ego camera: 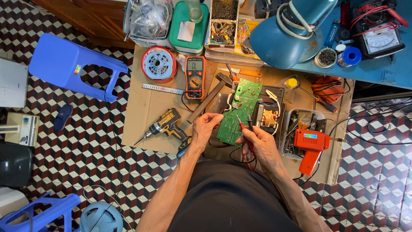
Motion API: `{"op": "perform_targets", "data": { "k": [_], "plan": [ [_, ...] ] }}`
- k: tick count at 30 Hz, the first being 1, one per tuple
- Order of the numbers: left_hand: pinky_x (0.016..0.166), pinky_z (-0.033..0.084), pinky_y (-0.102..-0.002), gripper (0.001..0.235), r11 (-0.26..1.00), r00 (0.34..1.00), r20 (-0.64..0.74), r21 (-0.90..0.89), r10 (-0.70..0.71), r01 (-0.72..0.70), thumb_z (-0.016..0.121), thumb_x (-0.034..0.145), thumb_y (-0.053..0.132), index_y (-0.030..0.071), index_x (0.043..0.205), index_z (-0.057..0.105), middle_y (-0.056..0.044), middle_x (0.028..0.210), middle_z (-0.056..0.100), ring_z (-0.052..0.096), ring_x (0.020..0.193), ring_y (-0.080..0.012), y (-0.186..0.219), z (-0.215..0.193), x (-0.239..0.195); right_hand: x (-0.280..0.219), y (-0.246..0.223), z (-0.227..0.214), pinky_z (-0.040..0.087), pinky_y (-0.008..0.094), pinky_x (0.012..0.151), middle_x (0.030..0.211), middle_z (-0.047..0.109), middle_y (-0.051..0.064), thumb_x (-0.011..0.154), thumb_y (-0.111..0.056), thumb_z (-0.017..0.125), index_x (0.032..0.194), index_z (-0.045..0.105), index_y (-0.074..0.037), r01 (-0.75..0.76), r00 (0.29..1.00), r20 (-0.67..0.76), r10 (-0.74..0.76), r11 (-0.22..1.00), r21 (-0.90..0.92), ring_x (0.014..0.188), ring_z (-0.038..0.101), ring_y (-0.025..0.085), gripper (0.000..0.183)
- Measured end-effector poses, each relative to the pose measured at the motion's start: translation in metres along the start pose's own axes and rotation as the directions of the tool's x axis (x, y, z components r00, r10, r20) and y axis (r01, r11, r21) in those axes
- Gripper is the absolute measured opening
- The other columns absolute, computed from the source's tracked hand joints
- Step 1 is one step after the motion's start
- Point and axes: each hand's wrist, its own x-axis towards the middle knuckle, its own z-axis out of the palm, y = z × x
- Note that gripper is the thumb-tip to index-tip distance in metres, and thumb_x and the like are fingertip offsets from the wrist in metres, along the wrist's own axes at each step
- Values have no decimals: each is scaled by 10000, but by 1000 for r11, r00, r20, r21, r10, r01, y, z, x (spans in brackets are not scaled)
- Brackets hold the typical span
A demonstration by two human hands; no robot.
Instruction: The person uses a heat gun to apply heat to a circuit board, then marks a component with a pen. They use a multimeter to test continuity and voltage across points on the board, adjusting the dial and moving probes between test points.
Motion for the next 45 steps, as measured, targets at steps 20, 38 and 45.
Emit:
{"op": "perform_targets", "data": {
  "k": [20, 38, 45],
  "plan": [
    [786, 544, -235, 336, 996, 998, -6, -53, 64, -65, 719, 936, 307, 23, 1114, 724, -28, 962, 747, 645, 815, -85, 8, 10, -14, 3, -1, 1, 505, 249, 467, 837, 733, 109, 1014, -255, 548, 1151, 668, -14, 26, 999, 20, -26, 1000, -10, 539, 585, 101, 302],
    [744, 538, -223, 297, 984, 997, 31, -165, 70, -64, 734, 925, 246, 9, 1106, 722, -35, 935, 756, 648, 774, -82, 11, 10, -21, 11, 6, 23, 408, 195, 432, 844, 717, 90, 1004, -250, 582, 1179, 673, -40, 62, 996, 65, -59, 997, -49, 532, 554, 61, 288],
    [715, 570, -233, 318, 999, 998, 23, 13, 50, -51, 716, 912, 272, 1, 1077, 731, -45, 888, 751, 682, 770, -105, 6, 6, -17, 13, 5, 30, 384, 205, 438, 850, 728, 104, 1003, -252, 596, 1148, 676, -17, 37, 998, 46, -34, 997, -70, 529, 544, 76, 288]
  ]
}}
